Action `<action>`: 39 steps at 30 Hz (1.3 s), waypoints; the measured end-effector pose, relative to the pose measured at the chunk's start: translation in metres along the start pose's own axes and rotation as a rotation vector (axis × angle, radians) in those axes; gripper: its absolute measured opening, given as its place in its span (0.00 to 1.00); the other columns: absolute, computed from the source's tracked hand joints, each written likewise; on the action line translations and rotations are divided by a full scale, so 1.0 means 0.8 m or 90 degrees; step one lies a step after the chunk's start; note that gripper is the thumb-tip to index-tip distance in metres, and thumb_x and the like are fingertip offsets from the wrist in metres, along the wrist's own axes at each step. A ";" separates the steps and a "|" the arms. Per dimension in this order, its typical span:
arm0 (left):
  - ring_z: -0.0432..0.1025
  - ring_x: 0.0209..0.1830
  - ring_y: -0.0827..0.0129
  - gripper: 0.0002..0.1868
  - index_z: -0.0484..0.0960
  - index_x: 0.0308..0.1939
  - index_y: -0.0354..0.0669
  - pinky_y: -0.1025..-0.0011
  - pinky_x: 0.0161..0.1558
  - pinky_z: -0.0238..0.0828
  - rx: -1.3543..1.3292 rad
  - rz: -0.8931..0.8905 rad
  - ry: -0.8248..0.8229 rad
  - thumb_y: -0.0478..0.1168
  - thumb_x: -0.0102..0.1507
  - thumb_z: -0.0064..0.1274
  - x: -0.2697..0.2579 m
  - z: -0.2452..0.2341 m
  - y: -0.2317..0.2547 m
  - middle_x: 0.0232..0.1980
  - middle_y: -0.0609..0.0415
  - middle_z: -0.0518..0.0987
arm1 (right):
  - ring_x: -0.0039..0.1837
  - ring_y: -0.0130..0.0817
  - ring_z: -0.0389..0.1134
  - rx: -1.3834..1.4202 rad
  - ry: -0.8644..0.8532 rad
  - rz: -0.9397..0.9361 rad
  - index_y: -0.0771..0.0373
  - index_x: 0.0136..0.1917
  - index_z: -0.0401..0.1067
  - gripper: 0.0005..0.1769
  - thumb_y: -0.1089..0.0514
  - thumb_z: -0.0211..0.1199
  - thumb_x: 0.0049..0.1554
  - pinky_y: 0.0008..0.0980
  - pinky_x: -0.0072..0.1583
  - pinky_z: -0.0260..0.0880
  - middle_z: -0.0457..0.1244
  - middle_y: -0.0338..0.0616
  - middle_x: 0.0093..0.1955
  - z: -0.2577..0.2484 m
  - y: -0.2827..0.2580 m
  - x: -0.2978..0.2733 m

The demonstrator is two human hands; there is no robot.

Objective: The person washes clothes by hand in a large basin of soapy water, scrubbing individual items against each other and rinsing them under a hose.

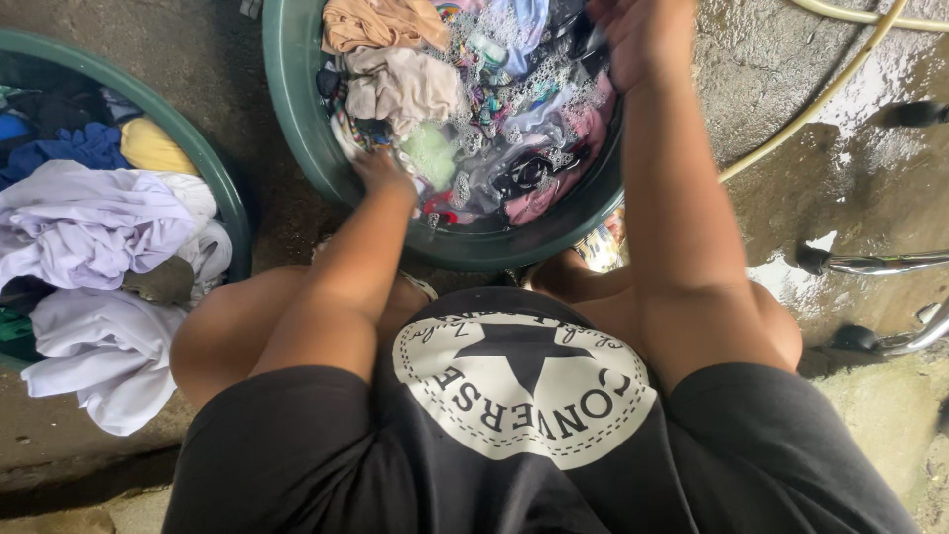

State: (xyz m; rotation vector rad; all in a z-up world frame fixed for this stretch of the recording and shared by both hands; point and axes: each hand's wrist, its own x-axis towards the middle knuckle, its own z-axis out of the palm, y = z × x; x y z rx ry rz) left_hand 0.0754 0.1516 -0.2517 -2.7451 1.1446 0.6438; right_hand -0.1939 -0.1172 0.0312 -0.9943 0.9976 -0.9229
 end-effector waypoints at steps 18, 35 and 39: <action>0.79 0.37 0.64 0.16 0.81 0.47 0.42 0.65 0.39 0.73 -0.486 0.513 -0.370 0.38 0.55 0.57 -0.075 -0.310 0.154 0.39 0.49 0.83 | 0.73 0.47 0.61 -0.070 -0.065 0.511 0.54 0.74 0.61 0.35 0.32 0.49 0.63 0.50 0.70 0.59 0.62 0.47 0.70 -0.048 0.288 -0.106; 0.79 0.43 0.57 0.17 0.79 0.51 0.42 0.57 0.44 0.79 -1.336 -0.214 -0.648 0.50 0.66 0.49 -0.034 -0.168 0.167 0.46 0.48 0.83 | 0.47 0.39 0.70 0.213 0.094 0.172 0.66 0.57 0.71 0.27 0.40 0.64 0.61 0.40 0.50 0.73 0.67 0.47 0.47 0.127 0.165 -0.079; 0.77 0.29 0.59 0.20 0.79 0.49 0.44 0.55 0.31 0.77 -1.112 -0.161 -0.656 0.53 0.62 0.54 -0.034 -0.153 0.160 0.37 0.49 0.81 | 0.41 0.33 0.63 -0.152 0.117 0.115 0.71 0.52 0.73 0.32 0.35 0.62 0.62 0.37 0.43 0.63 0.64 0.46 0.41 0.088 0.212 -0.070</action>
